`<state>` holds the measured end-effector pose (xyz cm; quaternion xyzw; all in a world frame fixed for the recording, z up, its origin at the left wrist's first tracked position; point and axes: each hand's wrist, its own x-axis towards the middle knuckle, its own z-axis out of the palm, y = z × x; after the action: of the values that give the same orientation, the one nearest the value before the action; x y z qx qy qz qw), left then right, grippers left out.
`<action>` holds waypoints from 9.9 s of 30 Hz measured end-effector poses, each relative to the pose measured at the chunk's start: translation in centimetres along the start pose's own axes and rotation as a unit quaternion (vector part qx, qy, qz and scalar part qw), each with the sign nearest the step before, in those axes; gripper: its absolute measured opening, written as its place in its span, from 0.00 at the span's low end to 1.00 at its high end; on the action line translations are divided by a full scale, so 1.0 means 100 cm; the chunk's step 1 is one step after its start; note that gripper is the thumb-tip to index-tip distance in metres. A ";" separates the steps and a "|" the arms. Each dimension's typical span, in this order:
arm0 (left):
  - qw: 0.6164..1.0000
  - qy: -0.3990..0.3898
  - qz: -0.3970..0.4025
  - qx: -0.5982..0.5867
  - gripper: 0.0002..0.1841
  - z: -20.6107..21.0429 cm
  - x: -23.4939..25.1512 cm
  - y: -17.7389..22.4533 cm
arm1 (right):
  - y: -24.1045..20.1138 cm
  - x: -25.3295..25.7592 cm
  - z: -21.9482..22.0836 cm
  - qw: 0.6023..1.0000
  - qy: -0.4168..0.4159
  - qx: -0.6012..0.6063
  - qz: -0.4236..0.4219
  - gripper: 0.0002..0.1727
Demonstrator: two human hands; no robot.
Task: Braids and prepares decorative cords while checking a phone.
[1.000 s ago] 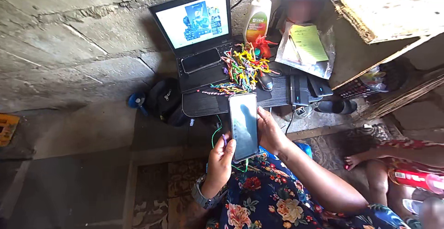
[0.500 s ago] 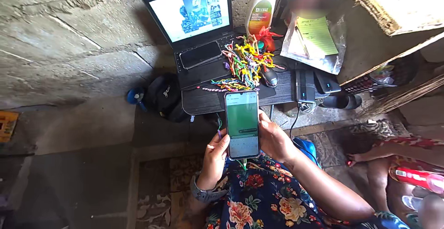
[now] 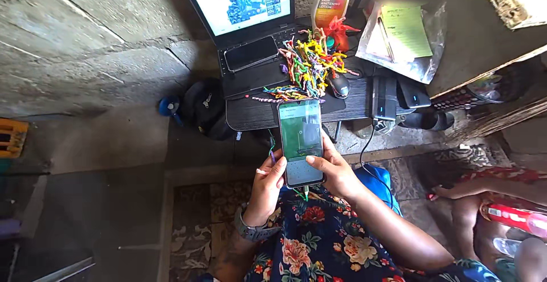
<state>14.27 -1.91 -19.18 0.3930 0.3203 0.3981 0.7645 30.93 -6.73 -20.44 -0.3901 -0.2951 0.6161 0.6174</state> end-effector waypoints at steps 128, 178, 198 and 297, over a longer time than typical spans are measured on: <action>0.998 -0.002 -0.005 0.069 0.19 -0.015 -0.002 -0.023 | 0.038 0.009 -0.026 0.991 -0.064 0.116 0.021 0.47; 0.991 0.041 -0.100 0.077 0.19 -0.094 0.016 -0.027 | 0.066 0.066 -0.018 0.920 0.012 -0.391 0.002 0.21; 0.982 -0.062 -0.079 0.161 0.11 -0.057 0.009 -0.038 | 0.041 0.025 -0.026 0.968 -0.024 -0.250 -0.028 0.08; 0.954 -0.099 -0.012 0.282 0.09 -0.027 0.009 -0.037 | 0.028 0.016 -0.033 0.977 0.061 -0.197 -0.056 0.09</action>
<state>13.85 -1.62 -23.78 0.6262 0.3473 0.2412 0.6550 32.34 -5.67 -24.66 -0.5236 -0.3938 0.4856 0.5788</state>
